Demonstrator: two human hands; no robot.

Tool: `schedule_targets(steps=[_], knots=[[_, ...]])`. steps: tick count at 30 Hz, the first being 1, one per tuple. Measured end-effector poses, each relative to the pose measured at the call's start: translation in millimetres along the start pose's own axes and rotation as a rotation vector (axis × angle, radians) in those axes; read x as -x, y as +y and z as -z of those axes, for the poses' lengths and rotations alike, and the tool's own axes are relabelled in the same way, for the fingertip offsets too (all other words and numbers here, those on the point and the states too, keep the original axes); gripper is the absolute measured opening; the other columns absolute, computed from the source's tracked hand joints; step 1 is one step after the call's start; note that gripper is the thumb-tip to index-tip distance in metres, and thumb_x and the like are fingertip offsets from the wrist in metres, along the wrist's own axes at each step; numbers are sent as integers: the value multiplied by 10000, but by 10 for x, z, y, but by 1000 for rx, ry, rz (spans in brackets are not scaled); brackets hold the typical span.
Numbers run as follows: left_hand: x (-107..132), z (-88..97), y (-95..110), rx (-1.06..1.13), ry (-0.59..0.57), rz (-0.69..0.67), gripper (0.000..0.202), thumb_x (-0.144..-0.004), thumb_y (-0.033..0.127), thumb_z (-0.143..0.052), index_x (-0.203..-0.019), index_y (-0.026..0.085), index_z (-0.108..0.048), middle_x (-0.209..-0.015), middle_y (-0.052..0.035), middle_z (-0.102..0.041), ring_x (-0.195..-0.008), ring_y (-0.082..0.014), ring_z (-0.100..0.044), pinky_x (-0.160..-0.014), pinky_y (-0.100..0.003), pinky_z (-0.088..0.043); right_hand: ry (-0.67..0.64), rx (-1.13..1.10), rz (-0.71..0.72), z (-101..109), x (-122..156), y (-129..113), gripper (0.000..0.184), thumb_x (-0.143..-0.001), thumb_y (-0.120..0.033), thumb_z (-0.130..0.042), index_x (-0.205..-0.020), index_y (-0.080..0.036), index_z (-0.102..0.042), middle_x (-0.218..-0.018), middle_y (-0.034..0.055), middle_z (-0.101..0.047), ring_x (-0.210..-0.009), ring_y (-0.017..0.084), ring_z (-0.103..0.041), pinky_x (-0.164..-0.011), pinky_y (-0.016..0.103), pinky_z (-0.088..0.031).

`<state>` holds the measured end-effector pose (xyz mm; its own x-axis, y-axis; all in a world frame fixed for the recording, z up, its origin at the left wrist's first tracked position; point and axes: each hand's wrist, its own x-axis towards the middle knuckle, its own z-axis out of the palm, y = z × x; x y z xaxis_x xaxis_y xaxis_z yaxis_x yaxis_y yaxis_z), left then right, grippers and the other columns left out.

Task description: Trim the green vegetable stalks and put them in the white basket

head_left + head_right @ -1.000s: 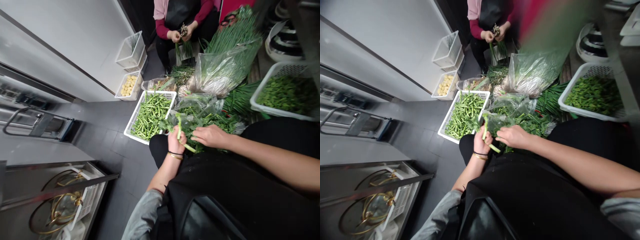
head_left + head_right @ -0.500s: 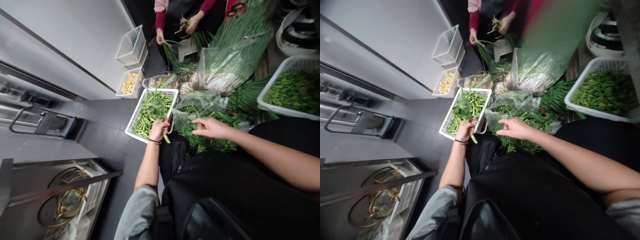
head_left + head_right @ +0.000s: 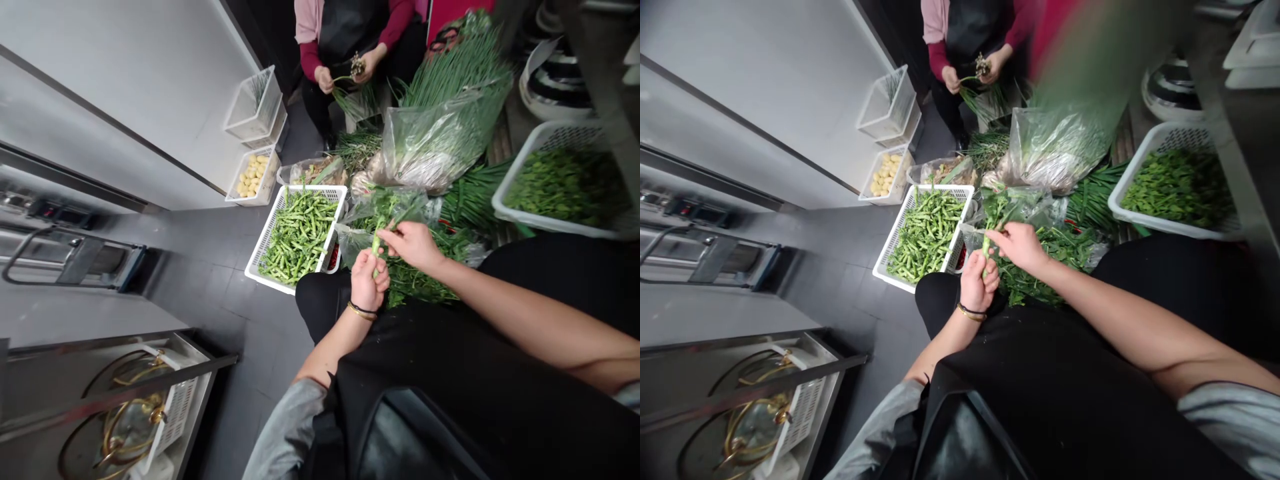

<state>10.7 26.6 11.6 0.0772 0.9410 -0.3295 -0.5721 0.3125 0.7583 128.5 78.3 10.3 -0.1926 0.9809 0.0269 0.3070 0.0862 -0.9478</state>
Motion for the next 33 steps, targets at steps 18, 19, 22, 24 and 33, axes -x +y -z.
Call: schedule_targets(steps=[18, 19, 22, 24, 33], knots=[[13, 128, -62, -117, 168, -228, 314, -663, 231, -647, -812, 200, -372, -613, 94, -434, -412, -11, -359, -423, -137, -288, -161, 171, 524, 0, 257, -55, 301, -816, -353, -507, -565, -187, -487, -563, 17, -547, -532, 102, -476, -524, 235, -350], [23, 132, -32, -94, 138, -201, 333, -651, 227, -652, -823, 206, -367, -615, 95, -435, -400, -11, -352, -405, -132, -271, -240, 140, 458, 18, 287, -30, 303, -816, -372, -520, -578, -186, -494, -554, 11, -548, -515, 99, -475, -509, 231, -351], [80, 138, -4, -60, -31, -95, 388, -644, 238, -667, -864, 234, -347, -629, 98, -454, -362, -19, -337, -354, -125, -233, -442, -19, 97, 121, 182, 20, 305, -779, -479, -581, -716, -183, -545, -527, -22, -558, -446, 95, -492, -440, 216, -349], [116, 130, -30, -68, -99, -61, 374, -687, 317, -668, -854, 234, -343, -633, 89, -474, -358, -32, -364, -337, -129, -250, -429, -164, -60, 160, 28, 16, 360, -776, -539, -567, -760, -181, -532, -507, -33, -554, -412, 97, -497, -409, 212, -349], [232, 80, 44, 186, -259, 297, 252, -901, 447, -420, -848, 200, -437, -540, 81, -282, -314, -35, -194, -280, -144, -154, -264, -758, -50, -61, 72, 1, 369, -745, -497, -657, -725, -188, -457, -453, -75, -474, -379, 70, -451, -410, 200, -343]])
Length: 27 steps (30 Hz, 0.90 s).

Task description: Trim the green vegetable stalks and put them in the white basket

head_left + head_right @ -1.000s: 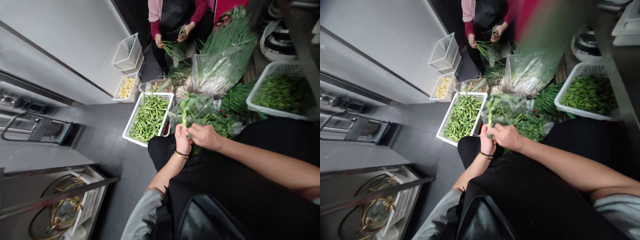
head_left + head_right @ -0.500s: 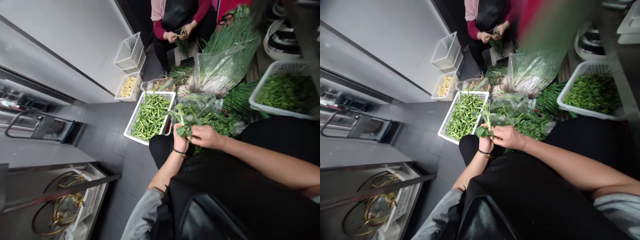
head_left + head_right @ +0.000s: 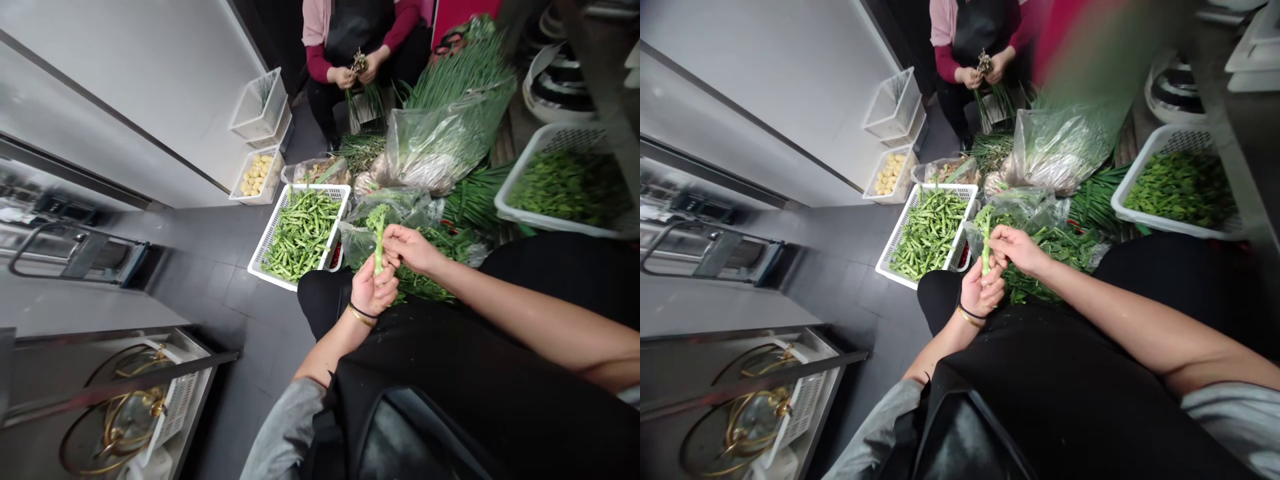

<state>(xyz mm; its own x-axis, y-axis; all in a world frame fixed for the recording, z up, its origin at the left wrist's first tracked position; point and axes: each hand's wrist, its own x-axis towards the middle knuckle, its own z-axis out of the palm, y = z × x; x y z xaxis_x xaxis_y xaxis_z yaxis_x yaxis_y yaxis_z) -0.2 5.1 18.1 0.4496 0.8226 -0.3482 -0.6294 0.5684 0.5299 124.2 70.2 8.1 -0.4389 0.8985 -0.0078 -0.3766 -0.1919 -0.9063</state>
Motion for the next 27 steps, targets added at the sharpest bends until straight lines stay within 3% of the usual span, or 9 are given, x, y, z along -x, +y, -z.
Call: schedule_targets(steps=[5, 8, 12, 14, 16, 18, 22, 24, 27], knots=[[34, 5, 28, 70, -51, 114, 304, -946, 410, -282, -778, 199, -422, -499, 78, -232, -282, -54, -151, -252, -171, -106, -167, 32, -119, 147, 12, -135, 471, -763, -512, -624, -1064, -163, -526, -466, -91, -426, -372, 85, -424, -390, 209, -307], [-26, 43, -2, -44, 0, 135, 326, -932, 457, -314, -773, 195, -426, -484, 75, -283, -287, -57, -211, -265, -165, -149, -185, 383, -163, 158, -50, -220, 431, -833, -521, -502, -1020, -144, -596, -435, -66, -430, -375, 102, -427, -425, 230, -328], [-193, 174, -50, -259, 316, -203, 341, -849, 528, -502, -805, 201, -416, -495, 86, -372, -316, -44, -294, -307, -139, -211, -102, 1201, -67, -59, 61, -152, 418, -906, -417, -369, -720, -170, -651, -642, 53, -640, -578, 157, -579, -550, 254, -351], [-244, 257, -7, -294, 445, -336, 350, -817, 515, -566, -812, 202, -411, -483, 99, -359, -318, -33, -296, -324, -129, -214, -187, 1410, 2, -167, 198, -91, 437, -923, -388, -330, -720, -189, -661, -748, 64, -686, -665, 171, -609, -573, 252, -334], [-225, 323, 96, -230, 408, -273, 311, -853, 501, -517, -865, 197, -451, -476, 100, -325, -314, -37, -273, -320, -137, -205, -385, 1462, 0, -188, 309, -77, 396, -902, -423, -379, -731, -206, -663, -750, 51, -691, -667, 171, -610, -557, 247, -313], [-142, 354, 210, -116, 261, -126, 301, -907, 478, -408, -943, 192, -493, -488, 90, -296, -308, -46, -231, -298, -149, -174, -514, 1452, -63, -120, 330, -131, 335, -830, -475, -494, -697, -206, -642, -687, 38, -670, -626, 169, -592, -534, 244, -300], [28, 316, 274, -27, 66, 62, 326, -932, 453, -316, -891, 192, -508, -511, 80, -250, -295, -45, -147, -266, -152, -105, -188, 1216, -33, 16, 126, -303, 361, -820, -505, -496, -972, -200, -615, -869, 45, -677, -676, 153, -587, -599, 245, -381], [48, 302, 274, -97, 63, 121, 337, -917, 472, -335, -810, 188, -481, -508, 79, -252, -294, -47, -153, -262, -157, -131, -161, 1145, -31, -2, 20, -284, 397, -858, -487, -440, -1081, -190, -580, -978, 65, -668, -712, 155, -595, -642, 257, -407], [39, 420, 498, -389, 290, -9, 359, -889, 518, -361, -795, 186, -458, -511, 80, -277, -317, -51, -224, -296, -165, -225, -527, 1211, -127, -19, 0, -28, 370, -892, -465, -385, -907, -203, -645, -860, 59, -684, -699, 172, -610, -641, 265, -404]])
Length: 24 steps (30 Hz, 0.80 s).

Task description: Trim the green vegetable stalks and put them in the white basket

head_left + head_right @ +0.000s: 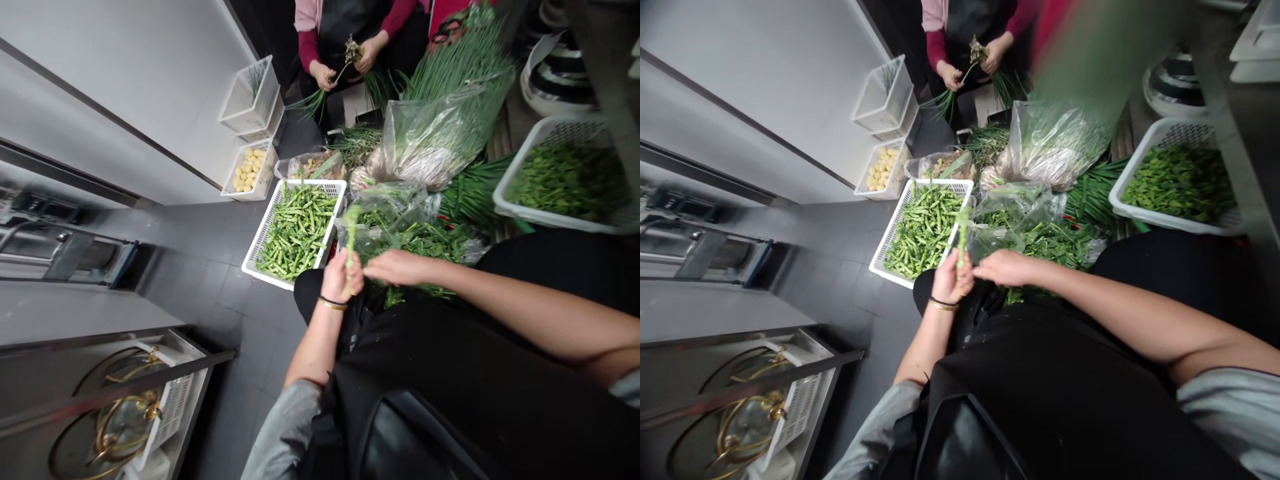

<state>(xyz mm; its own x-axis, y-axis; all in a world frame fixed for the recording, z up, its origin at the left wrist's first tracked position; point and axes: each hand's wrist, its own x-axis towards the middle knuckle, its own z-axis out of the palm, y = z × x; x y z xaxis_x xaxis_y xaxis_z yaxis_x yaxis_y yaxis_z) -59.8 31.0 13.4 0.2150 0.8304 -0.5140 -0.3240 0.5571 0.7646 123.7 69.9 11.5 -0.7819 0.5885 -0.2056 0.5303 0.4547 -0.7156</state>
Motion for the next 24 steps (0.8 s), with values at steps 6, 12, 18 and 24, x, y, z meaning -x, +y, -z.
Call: schedule_targets(steps=[6, 12, 18, 24], knots=[[-208, 1320, 812, -745, 821, -126, 283, -894, 350, -395, -991, 121, -530, -598, 14, -498, -492, -108, -453, -520, -245, -423, -233, 285, -130, -378, 70, 594, 254, -830, -390, -515, -908, -197, -661, -884, 108, -688, -790, 244, -637, -606, 286, -400], [-620, 1537, 972, -1195, 703, -191, 520, -813, 299, -561, -1291, 121, -458, -1082, -119, -634, -969, -209, -584, -837, -295, -438, 53, 218, -160, 205, -544, 1205, 299, -892, -354, -404, -935, -210, -663, -949, 57, -693, -852, 196, -625, -746, 274, -434], [-1595, 623, 582, -1815, -36, -12, 797, -798, 305, -599, -1467, 187, -183, -990, -143, -674, -915, -275, -645, -803, -371, -466, -87, 137, -372, 144, -1577, 1717, 447, -879, -260, -442, -1310, -150, -482, -1281, 154, -553, -1128, 233, -543, -928, 346, -415], [-1899, 637, 439, -1915, -318, 249, 235, -801, 184, -549, -985, 109, -675, -958, -201, -663, -962, -309, -634, -815, -381, -474, -529, -179, -228, -567, -1590, 1740, 397, -598, -176, -733, -991, -210, -688, -799, 26, -709, -698, 171, -653, -664, 268, -518]])
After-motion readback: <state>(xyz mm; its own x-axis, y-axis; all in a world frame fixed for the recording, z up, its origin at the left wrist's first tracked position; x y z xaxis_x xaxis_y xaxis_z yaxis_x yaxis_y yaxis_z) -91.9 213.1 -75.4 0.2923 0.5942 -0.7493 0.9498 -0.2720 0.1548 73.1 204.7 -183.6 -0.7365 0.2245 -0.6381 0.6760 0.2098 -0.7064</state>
